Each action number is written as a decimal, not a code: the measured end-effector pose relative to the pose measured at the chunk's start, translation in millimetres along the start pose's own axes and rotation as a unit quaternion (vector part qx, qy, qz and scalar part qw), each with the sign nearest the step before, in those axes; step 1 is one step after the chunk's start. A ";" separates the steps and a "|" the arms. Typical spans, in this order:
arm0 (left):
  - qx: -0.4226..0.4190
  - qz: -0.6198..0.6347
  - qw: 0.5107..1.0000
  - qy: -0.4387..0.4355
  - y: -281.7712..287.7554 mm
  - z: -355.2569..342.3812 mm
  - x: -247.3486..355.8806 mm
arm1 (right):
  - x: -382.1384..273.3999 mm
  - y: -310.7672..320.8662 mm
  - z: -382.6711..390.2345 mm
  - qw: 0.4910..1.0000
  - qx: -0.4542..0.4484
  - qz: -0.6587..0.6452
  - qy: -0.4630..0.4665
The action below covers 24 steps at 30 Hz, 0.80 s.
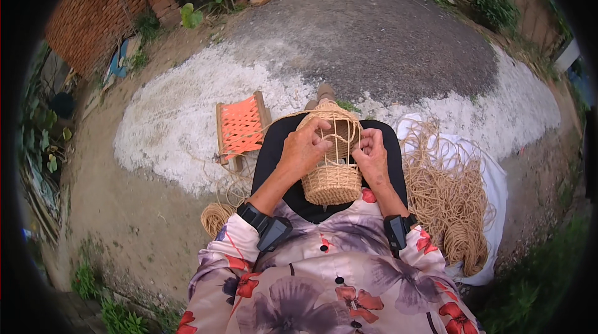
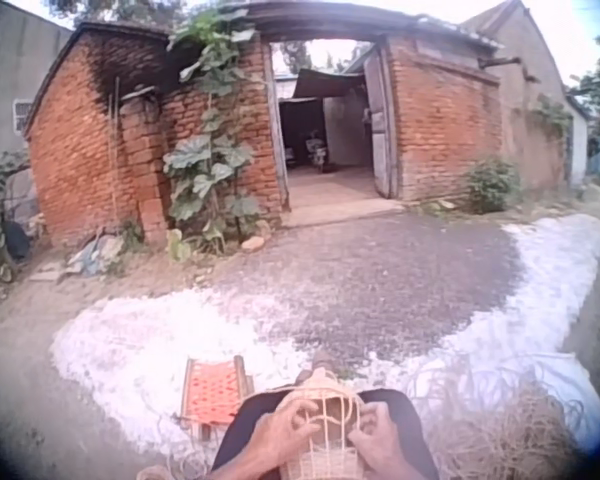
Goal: Weaving a small basket from wicker or bamboo strips by hand.
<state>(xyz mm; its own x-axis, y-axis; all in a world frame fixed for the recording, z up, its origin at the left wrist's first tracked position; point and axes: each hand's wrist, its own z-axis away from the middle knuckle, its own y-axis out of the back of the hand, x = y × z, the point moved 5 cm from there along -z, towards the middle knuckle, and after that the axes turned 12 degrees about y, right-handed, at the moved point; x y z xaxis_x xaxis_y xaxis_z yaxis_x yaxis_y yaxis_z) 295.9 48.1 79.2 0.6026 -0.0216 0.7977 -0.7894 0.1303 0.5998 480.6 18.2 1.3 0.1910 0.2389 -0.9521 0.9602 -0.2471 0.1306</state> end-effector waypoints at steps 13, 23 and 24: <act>0.327 0.162 0.866 0.343 217.3 55.3 -298.5 | 1.2 11.9 -0.4 0.998 -0.013 0.064 -0.003; 0.091 -0.088 0.992 -0.007 82.1 13.0 -80.8 | 3.8 5.1 3.1 0.999 -0.015 0.034 -0.006; 0.046 -0.053 0.997 -0.034 58.3 16.1 -50.0 | 4.8 4.9 3.8 1.000 -0.013 0.021 -0.013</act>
<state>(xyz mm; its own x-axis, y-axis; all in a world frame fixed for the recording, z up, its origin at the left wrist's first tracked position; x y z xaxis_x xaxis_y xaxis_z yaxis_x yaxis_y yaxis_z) 217.9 40.8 75.3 0.6772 -0.0975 0.7294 -0.7304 0.0315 0.6823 485.4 14.5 -3.6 0.2265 0.2038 -0.9524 0.9562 -0.2327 0.1777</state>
